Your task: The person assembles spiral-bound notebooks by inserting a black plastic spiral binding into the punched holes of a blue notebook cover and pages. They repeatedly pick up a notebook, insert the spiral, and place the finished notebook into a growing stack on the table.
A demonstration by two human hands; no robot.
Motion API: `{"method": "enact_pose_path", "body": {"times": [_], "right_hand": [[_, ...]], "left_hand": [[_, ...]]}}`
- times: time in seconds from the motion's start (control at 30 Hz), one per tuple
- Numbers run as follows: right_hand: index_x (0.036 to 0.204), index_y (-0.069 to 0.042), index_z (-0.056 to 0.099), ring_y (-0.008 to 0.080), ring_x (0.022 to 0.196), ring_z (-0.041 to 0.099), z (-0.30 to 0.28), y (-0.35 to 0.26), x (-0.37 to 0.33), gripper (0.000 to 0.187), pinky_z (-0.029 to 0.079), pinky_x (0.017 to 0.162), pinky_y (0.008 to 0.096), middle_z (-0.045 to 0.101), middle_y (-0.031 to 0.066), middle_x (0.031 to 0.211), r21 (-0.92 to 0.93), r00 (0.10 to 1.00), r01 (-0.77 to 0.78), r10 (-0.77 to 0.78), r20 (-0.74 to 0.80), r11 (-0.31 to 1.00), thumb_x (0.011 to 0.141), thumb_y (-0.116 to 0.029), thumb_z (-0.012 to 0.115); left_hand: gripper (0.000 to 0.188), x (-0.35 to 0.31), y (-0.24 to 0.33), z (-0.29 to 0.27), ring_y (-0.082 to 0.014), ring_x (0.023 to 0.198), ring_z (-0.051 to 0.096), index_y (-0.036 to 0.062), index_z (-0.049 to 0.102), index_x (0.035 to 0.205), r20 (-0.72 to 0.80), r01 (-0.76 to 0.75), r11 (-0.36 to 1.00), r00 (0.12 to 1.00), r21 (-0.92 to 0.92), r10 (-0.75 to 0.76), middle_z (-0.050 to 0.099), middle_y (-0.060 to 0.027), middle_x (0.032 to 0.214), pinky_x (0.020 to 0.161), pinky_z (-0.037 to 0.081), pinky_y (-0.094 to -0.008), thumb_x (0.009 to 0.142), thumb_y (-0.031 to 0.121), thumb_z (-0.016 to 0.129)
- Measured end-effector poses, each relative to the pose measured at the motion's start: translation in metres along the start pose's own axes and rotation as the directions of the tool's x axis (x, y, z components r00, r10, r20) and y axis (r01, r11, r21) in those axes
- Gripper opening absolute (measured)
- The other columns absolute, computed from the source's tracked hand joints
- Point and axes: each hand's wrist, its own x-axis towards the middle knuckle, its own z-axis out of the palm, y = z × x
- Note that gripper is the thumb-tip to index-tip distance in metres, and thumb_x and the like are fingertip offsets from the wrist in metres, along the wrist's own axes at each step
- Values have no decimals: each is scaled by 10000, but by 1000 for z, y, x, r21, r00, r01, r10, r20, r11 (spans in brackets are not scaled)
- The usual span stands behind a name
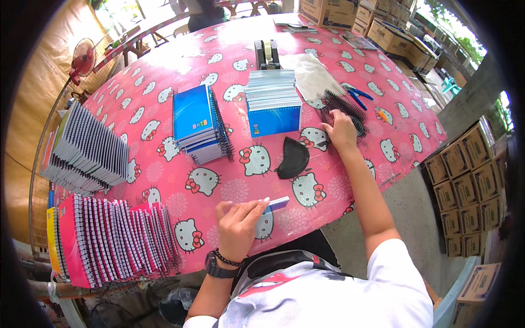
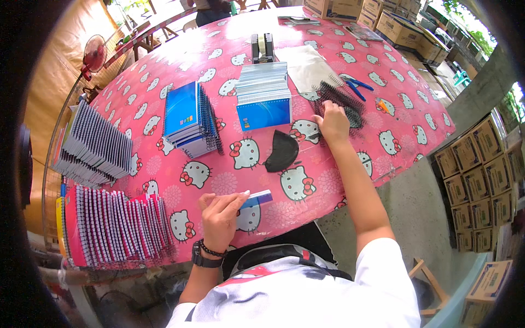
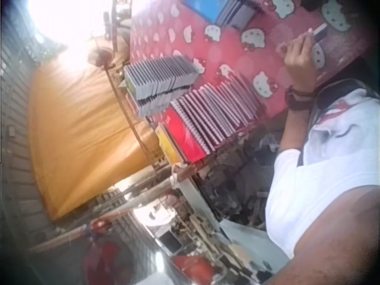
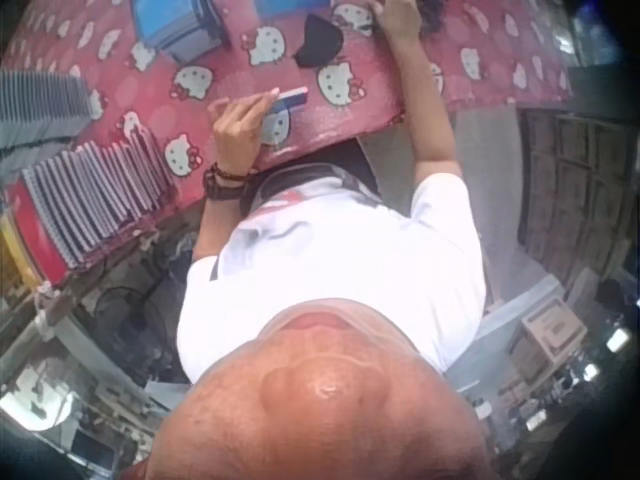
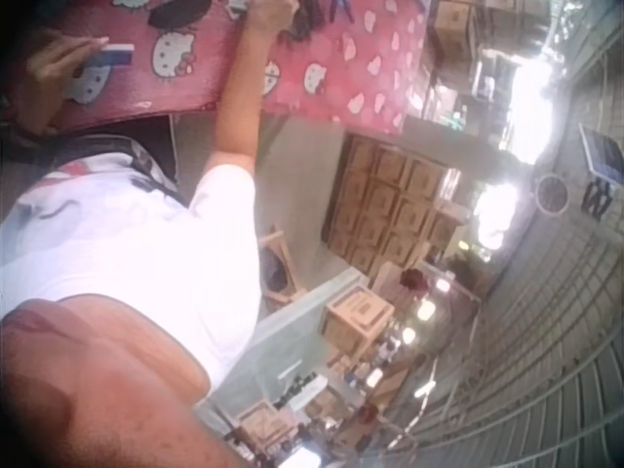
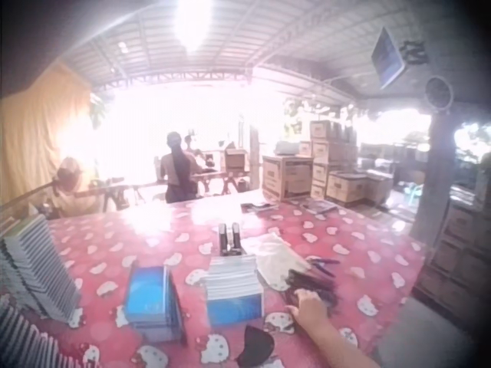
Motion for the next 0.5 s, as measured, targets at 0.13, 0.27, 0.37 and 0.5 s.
{"method": "enact_pose_path", "body": {"times": [0.13,0.27,0.37,0.5], "right_hand": [[1002,-46,632,309,838,641,12,15,5,290,505,745,401,674,138,841,53,991,-63,56,122,997,759,-173,727],[1043,-50,631,310,813,647,-4,6,7,313,501,743,397,680,139,820,159,968,-178,144,206,971,753,-131,716],[1114,-32,605,296,823,625,-7,15,3,351,493,763,373,638,153,897,206,986,-121,94,134,971,775,-75,684],[1232,-52,564,214,878,586,-44,-1,-10,433,480,763,321,577,109,999,400,975,-136,50,217,906,804,1,608]], "left_hand": [[330,2,3,-1,-159,854,624,120,689,1043,28,28,998,999,58,-29,662,-5,944,860,390,-337,737,14,628],[377,-6,5,15,-188,831,600,123,693,1078,-96,42,998,994,-39,-45,656,-21,894,836,394,-334,738,-23,621],[385,-5,4,19,-192,839,584,125,700,1071,-120,8,999,993,-48,-14,651,-20,898,790,389,-334,724,-25,627],[379,-2,-11,3,-189,825,574,120,711,1046,-79,0,999,997,-53,-4,648,-17,892,763,379,-328,704,-22,635]]}}
